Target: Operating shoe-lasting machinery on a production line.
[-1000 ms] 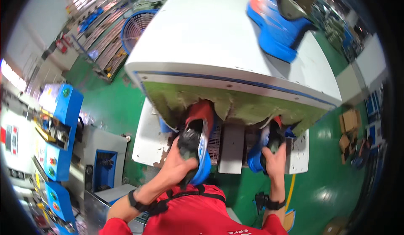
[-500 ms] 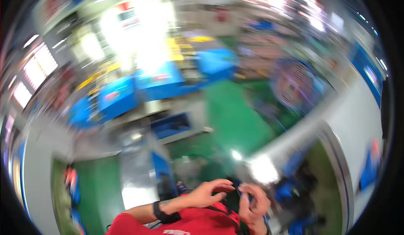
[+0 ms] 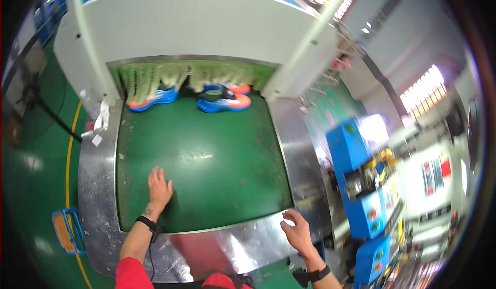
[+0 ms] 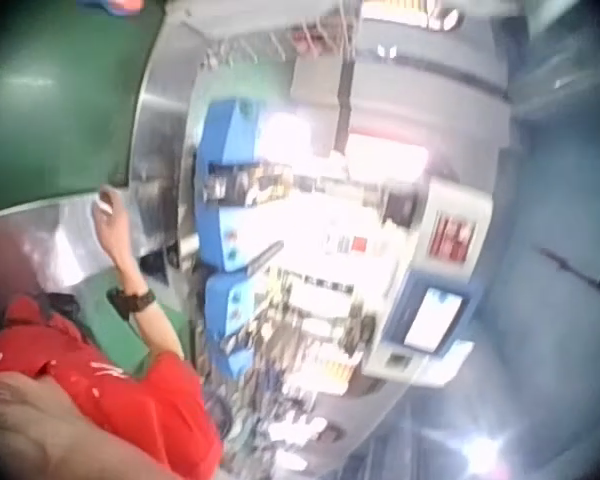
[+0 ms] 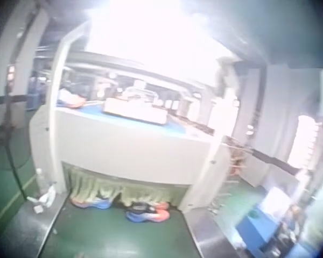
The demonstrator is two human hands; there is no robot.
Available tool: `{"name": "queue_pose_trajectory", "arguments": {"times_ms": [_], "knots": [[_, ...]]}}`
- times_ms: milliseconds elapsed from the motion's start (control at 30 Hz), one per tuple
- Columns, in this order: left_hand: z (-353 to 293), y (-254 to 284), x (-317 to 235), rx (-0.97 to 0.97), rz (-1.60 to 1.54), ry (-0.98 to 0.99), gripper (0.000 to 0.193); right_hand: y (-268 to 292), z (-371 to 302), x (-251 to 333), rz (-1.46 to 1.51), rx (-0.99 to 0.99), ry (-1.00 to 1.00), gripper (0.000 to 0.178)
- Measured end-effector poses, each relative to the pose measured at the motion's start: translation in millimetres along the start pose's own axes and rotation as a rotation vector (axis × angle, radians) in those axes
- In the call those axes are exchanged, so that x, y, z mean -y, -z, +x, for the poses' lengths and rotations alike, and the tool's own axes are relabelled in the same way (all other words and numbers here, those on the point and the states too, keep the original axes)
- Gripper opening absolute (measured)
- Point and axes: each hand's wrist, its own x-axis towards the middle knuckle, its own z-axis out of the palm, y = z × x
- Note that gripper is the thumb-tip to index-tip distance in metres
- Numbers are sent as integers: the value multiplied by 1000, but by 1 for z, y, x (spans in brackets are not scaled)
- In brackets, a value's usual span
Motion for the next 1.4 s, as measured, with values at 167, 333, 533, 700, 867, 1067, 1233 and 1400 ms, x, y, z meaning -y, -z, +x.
{"name": "queue_pose_trajectory", "arguments": {"times_ms": [167,333,533,700,867,1067,1233,1400], "knots": [[25,4,71,64,246,133,68,-67,239,103,-485,283,799,74],[9,-11,85,-9,110,159,64,-172,439,192,-1067,292,992,82],[8,-13,89,-26,95,146,63,-239,544,113,-1068,228,853,62],[12,-2,75,-32,157,175,62,-171,351,78,-444,264,550,60],[24,27,-25,20,-748,620,70,-58,127,104,-42,237,200,65],[-34,120,-259,1195,-1357,481,61,64,30,74,-443,505,1262,58],[-80,155,-346,696,-1733,352,63,95,-73,22,538,-136,215,87],[-144,100,-414,877,-1598,155,63,120,-140,-38,698,-5,257,74]]}}
